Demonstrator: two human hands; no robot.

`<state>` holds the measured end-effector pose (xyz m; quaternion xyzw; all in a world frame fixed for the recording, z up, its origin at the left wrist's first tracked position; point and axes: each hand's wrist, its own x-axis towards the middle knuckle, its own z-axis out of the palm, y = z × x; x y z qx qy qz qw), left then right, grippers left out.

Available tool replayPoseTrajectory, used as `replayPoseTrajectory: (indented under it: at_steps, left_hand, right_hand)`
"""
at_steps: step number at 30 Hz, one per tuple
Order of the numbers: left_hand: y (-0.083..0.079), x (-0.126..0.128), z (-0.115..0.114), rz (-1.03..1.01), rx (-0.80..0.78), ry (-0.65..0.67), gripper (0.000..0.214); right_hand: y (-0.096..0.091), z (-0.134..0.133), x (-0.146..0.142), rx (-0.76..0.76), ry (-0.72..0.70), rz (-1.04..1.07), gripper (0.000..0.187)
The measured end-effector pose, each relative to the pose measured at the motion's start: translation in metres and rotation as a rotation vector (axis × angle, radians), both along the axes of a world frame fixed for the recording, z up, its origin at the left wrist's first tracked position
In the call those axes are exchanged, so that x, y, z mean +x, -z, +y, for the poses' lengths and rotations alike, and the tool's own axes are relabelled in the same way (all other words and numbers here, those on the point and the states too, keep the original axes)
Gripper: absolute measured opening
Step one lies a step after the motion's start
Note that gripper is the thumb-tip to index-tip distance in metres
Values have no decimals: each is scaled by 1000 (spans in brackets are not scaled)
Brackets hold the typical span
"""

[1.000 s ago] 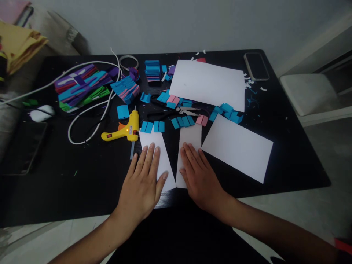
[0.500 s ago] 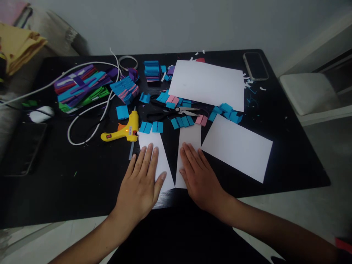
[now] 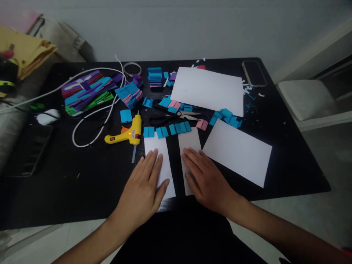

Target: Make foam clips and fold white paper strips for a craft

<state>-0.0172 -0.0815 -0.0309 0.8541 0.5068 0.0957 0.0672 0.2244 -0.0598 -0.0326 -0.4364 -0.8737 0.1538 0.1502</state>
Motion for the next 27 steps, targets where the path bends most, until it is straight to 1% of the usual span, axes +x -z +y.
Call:
replayPoseTrajectory:
  at_steps: [5, 9, 11, 15, 18, 20, 21, 23, 25, 27]
  left_hand:
    - [-7, 3, 2, -58, -48, 52, 65]
    - [-8, 5, 5, -125, -56, 81, 58]
    - [-7, 4, 6, -171, -46, 90, 50]
    - [-7, 0, 11, -325, -50, 92, 31]
    - [-18, -4, 19, -505, -127, 68, 24]
    - [-32, -8, 26, -634, -208, -5, 23]
    - [-39, -11, 31, -688, -253, -74, 22]
    - [-54, -16, 41, -815, -300, -260, 17]
    - [-65, -21, 53, -973, -346, -412, 18]
    - [-72, -24, 65, -1155, -454, -482, 23]
  right_hand:
    - [-5, 16, 8, 77, 34, 56, 37]
    - [-2, 32, 9, 91, 30, 39, 36]
    - [0, 38, 11, 86, 29, 29, 37]
    - [0, 50, 12, 72, 37, 61, 37]
    - [-7, 56, 10, 18, 35, 163, 35]
    - [-14, 61, 8, -54, 23, 248, 35]
    - [-18, 64, 7, -95, 23, 286, 36]
    - [-25, 70, 4, -182, 41, 353, 37]
    - [-32, 77, 1, -298, 85, 441, 39]
    - [-39, 85, -1, -454, 125, 566, 40]
